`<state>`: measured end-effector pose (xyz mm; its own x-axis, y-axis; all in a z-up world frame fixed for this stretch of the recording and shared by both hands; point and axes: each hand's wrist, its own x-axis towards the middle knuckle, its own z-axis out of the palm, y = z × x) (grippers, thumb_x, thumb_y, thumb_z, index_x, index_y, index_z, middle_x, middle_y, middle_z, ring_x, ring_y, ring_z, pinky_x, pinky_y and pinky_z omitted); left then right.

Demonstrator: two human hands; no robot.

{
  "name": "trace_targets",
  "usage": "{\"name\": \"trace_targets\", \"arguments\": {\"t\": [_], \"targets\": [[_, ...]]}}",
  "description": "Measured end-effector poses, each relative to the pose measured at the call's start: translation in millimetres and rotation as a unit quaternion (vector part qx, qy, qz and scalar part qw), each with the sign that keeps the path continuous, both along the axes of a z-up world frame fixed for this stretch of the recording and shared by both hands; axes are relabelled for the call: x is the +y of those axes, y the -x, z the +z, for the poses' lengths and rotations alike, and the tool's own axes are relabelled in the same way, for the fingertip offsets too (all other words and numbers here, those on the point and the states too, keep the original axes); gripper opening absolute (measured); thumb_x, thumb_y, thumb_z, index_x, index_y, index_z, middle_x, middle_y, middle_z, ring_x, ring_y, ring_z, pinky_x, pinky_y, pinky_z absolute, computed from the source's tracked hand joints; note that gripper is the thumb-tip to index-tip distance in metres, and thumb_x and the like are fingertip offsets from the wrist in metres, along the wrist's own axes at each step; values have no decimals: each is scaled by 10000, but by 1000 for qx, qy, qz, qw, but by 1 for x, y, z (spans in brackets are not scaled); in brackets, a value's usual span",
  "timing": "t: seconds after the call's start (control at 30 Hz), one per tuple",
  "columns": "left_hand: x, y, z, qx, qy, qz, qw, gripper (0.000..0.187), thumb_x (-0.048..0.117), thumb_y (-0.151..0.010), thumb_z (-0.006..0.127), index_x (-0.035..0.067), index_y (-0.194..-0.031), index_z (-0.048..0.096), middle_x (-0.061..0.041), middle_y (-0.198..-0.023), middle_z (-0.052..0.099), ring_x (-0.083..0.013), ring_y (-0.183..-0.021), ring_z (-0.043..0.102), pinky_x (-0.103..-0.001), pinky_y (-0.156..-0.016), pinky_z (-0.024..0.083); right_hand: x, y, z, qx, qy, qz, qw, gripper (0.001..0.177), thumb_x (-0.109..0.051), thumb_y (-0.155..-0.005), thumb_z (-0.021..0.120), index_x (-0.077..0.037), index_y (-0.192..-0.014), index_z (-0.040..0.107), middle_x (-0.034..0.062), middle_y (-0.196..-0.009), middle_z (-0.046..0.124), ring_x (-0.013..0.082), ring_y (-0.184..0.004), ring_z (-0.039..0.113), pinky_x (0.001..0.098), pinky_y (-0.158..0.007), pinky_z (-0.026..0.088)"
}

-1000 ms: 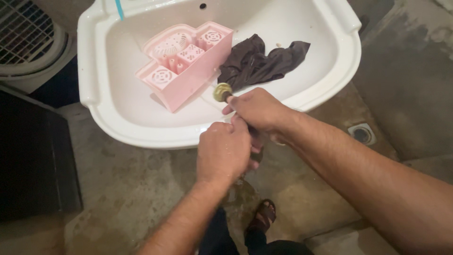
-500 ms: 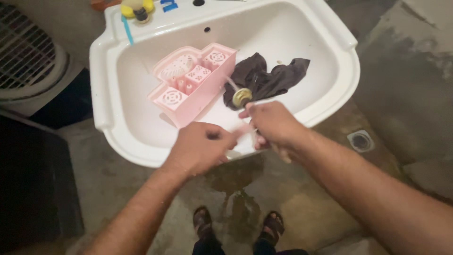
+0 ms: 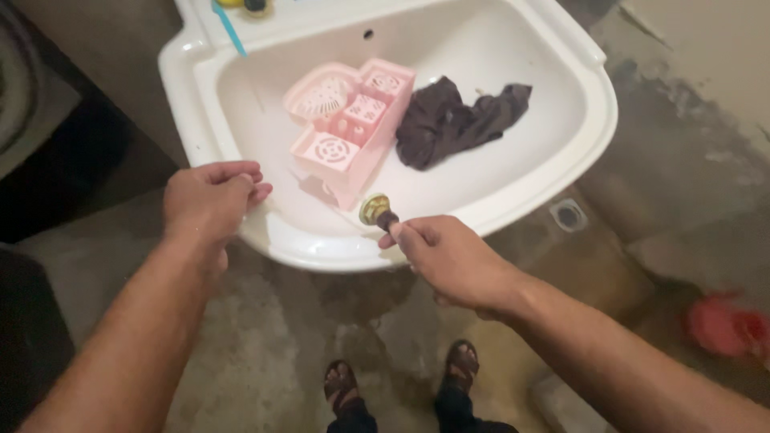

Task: The person wipes a pink plastic organizer with a dark cloth in a white sink, then rinses it with a handheld shower hose. The person scrubs the interior compartments and exterior surfaces, then uses water to rinse off residue.

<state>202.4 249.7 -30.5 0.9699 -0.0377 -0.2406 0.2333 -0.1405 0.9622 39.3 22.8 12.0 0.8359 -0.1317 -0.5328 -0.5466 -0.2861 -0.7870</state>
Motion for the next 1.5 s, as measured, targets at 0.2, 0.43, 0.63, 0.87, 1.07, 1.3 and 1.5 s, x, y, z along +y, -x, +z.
{"name": "trace_targets", "arguments": {"t": [0.2,0.43,0.63,0.87,1.07,1.3,1.5], "targets": [[-5,1,-10,1,-67,-58,996,304,-43,-814,750,8,-1113,751,-116,-1043,776,-136,-878,715,-245,-776,554,12,0,7,7,53,-20,998,426,-423,-998,466,-138,-1152,742,7,-707,493,121,-452,425,298,-417,403],[-10,4,-20,-21,-92,-82,992,315,12,-805,750,27,-1120,758,-81,-1083,782,-151,-951,719,-278,-842,550,8,0,3,-12,91,-27,995,427,-410,-1008,468,-123,-1152,749,8,-720,542,117,-469,467,291,-431,431],[-21,3,-8,-35,-198,-78,976,313,113,-824,719,73,-1130,771,-102,-1081,784,-198,-988,728,-325,-889,545,-6,-8,12,-61,44,-75,994,435,-408,-1012,481,-102,-1168,746,8,-711,503,104,-469,422,293,-422,393],[-49,-19,-28,-105,-293,-39,949,496,236,-812,743,31,-1253,649,-154,-1207,706,-292,-1092,673,-416,-946,523,-39,-35,16,-29,40,-49,998,447,-426,-1006,475,-117,-1177,748,1,-752,524,92,-507,444,286,-450,442],[-84,-32,-23,74,-285,-19,956,439,264,-883,715,-32,-1205,677,-213,-1071,759,-340,-992,765,-463,-869,611,-85,-66,23,21,-18,17,999,470,-418,-1012,465,-60,-1188,713,-2,-769,487,96,-498,371,296,-453,425],[-95,-34,-21,-13,-346,93,934,440,102,-813,748,45,-1238,651,-164,-1056,753,-291,-983,743,-418,-917,569,-130,-82,23,36,-88,51,994,462,-398,-1005,448,-71,-1239,676,-17,-736,428,92,-467,325,283,-430,382],[-99,-24,-2,-77,-412,80,904,484,59,-833,707,151,-1306,657,-146,-1151,741,-345,-1066,698,-451,-963,529,-128,-81,19,31,-131,49,990,444,-371,-1017,461,-54,-1241,676,-1,-729,430,82,-457,331,275,-410,372]]}}
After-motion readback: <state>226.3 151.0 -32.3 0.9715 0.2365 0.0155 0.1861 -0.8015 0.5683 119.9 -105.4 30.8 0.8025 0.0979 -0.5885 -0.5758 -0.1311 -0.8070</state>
